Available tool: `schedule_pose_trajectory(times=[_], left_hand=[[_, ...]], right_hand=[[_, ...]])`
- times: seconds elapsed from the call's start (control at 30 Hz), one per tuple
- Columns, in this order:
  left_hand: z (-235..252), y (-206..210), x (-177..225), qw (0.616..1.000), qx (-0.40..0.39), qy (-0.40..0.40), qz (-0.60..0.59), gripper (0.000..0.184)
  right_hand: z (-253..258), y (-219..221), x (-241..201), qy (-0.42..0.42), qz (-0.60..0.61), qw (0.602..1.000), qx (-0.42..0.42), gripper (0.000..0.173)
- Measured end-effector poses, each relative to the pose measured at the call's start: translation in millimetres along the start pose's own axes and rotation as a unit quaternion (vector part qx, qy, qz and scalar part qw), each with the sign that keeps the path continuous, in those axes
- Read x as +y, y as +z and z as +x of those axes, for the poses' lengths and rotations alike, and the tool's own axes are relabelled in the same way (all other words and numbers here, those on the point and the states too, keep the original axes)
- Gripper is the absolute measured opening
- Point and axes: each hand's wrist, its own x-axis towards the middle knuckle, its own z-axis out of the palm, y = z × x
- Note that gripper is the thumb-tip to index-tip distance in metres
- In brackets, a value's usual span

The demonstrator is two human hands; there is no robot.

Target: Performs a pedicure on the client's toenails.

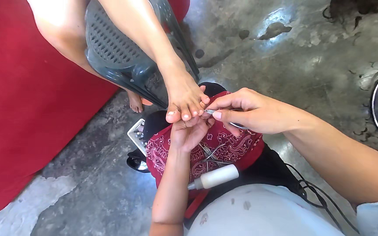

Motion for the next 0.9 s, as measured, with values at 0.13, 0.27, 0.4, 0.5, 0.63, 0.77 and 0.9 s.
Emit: schedule_pose_trajectory(times=[0.13, 0.27, 0.4, 0.5, 0.63, 0.77, 0.9], left_hand=[[0.2, -0.1, 0.1, 1.0, 0.0, -0.005, -0.012, 0.036], [-0.1, -0.1, -0.1, 1.0, 0.007, -0.005, -0.01, 0.035], [0.4, 0.0, 0.3, 1.0, -0.002, -0.004, -0.004, 0.04], [0.4, -0.9, 1.0, 1.0, -0.005, -0.008, -0.001, 0.035], [0.6, -2.6, 1.1, 1.0, -0.006, -0.012, -0.002, 0.034], [0.8, -0.1, 0.7, 1.0, -0.007, -0.007, -0.003, 0.037], [1.1, -0.5, 0.9, 1.0, -0.011, -0.011, -0.017, 0.037]], right_hand=[[-0.1, 1.2, -5.6, 0.009, -0.039, 0.999, 0.006, 0.025], [1.2, 1.4, -8.9, 0.019, -0.063, 0.998, 0.006, 0.025], [3.2, 0.5, -8.1, 0.035, -0.015, 0.999, 0.002, 0.026], [5.2, -0.7, -3.7, 0.08, 0.136, 0.988, -0.003, 0.028], [5.1, -4.1, 3.5, 0.104, 0.255, 0.961, -0.018, 0.032], [2.9, -2.8, 7.1, 0.064, 0.201, 0.977, -0.023, 0.029], [4.9, -2.2, 6.8, 0.026, 0.123, 0.992, -0.02, 0.028]])
